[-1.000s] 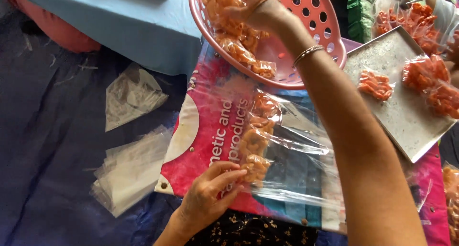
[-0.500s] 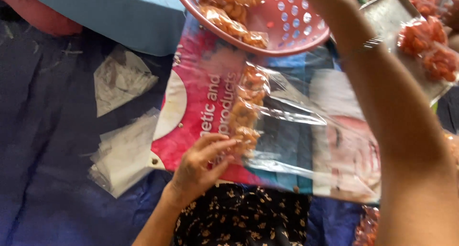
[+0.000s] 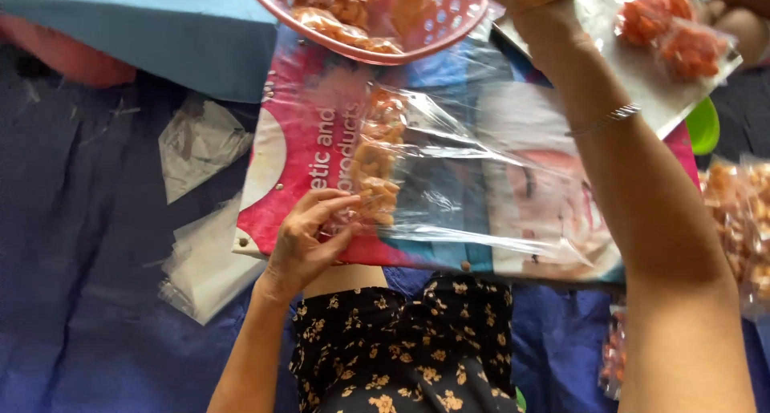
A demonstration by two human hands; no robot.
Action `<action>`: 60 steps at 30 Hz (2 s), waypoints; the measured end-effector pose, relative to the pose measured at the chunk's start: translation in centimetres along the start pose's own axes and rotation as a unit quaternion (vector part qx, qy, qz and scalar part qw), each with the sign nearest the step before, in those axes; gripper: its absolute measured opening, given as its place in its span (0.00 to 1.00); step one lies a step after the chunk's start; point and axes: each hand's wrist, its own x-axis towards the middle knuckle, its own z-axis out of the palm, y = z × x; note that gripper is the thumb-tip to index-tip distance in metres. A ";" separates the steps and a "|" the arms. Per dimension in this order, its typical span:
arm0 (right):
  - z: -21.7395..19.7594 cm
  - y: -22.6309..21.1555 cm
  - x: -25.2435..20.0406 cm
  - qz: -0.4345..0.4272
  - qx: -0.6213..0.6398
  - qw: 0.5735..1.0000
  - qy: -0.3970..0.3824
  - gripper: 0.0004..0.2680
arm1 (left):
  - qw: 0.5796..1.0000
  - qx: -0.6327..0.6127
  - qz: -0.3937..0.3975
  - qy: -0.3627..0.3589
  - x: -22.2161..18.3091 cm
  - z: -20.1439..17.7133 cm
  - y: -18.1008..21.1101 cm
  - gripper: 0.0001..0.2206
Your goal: The person places small orange snack pieces into a clear plastic bag, arranging them in rows. The person then seals the bag and sets it aside before picking up a new empty bag to continue the process.
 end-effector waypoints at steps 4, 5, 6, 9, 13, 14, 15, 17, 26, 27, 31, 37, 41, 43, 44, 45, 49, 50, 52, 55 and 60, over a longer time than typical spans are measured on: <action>-7.6 -0.9 -6.0 0.245 0.078 0.965 0.057 0.06 | 1.000 0.024 0.013 0.004 -0.1 0.1 0.2 0.19; -9.5 -1.6 -7.8 0.116 0.082 0.989 0.043 0.11 | 0.999 0.035 0.010 0.011 -0.1 0.0 0.3 0.18; -11.2 -2.9 -9.8 0.119 0.078 0.989 0.048 0.11 | 0.999 0.032 0.013 0.004 -0.1 0.1 0.4 0.18; -15.4 -4.6 -15.7 0.012 -0.046 0.999 -0.017 0.15 | 1.000 0.025 0.003 0.009 -0.1 0.0 0.4 0.20; -17.6 -3.0 -21.8 0.187 -0.070 0.980 -0.004 0.07 | 0.999 0.032 -0.011 0.012 -0.1 0.0 0.4 0.20; -17.2 -3.2 -22.9 0.239 -0.083 0.967 -0.024 0.07 | 0.999 0.037 -0.013 0.013 -0.1 0.0 0.5 0.20; -15.9 -4.0 -22.8 0.239 -0.082 0.967 -0.024 0.07 | 0.999 0.037 -0.013 0.013 0.0 0.0 0.5 0.20; -13.2 -5.7 -22.5 0.356 -0.003 0.932 -0.069 0.08 | 0.998 0.057 -0.012 0.015 0.0 -0.1 0.5 0.19; -0.7 -4.7 -20.0 0.471 0.247 0.842 -0.093 0.11 | 1.000 0.011 0.011 0.022 -0.3 -0.2 -1.9 0.23; -0.4 -5.1 -19.5 0.468 0.248 0.842 -0.102 0.11 | 0.999 0.014 0.009 0.030 -0.5 -0.3 -1.8 0.23; -1.0 -6.0 -18.1 0.395 0.204 0.874 -0.194 0.13 | 0.999 0.024 0.020 0.024 0.0 -0.6 -0.4 0.21; -2.7 -4.2 -18.1 0.350 0.229 0.893 -0.167 0.12 | 0.945 0.215 0.202 0.140 2.5 3.4 1.7 0.23; -2.4 -7.7 -17.7 0.456 0.295 0.820 -0.179 0.17 | 0.939 0.123 0.315 0.059 4.1 10.4 5.3 0.20; -3.1 -4.5 -19.1 0.443 0.305 0.821 -0.190 0.18 | 0.936 0.129 0.326 0.044 4.5 14.7 5.3 0.20; -3.5 -2.8 -19.8 0.429 0.314 0.823 -0.201 0.20 | 0.931 0.137 0.337 0.030 4.8 16.9 5.4 0.20; -4.0 -1.9 -20.4 0.429 0.312 0.824 -0.199 0.20 | 0.930 0.135 0.339 0.031 5.2 17.9 5.7 0.20; -4.7 1.0 -23.2 0.282 0.333 0.839 -0.326 0.18 | 0.905 0.211 0.361 0.079 5.7 20.2 6.4 0.12; -4.4 1.5 -23.9 0.277 0.290 0.863 -0.307 0.15 | 0.900 0.223 0.364 0.083 5.5 20.4 6.4 0.09; -4.3 2.5 -24.9 0.318 0.365 0.829 -0.279 0.18 | 0.898 0.227 0.365 0.091 5.7 20.7 6.1 0.09; -4.2 3.2 -25.4 0.356 0.434 0.788 -0.251 0.21 | 0.895 0.229 0.366 0.110 5.9 20.4 6.5 0.09; -3.8 2.9 -24.9 0.355 0.423 0.793 -0.258 0.20 | 0.924 0.168 0.340 0.044 6.4 20.6 5.5 0.17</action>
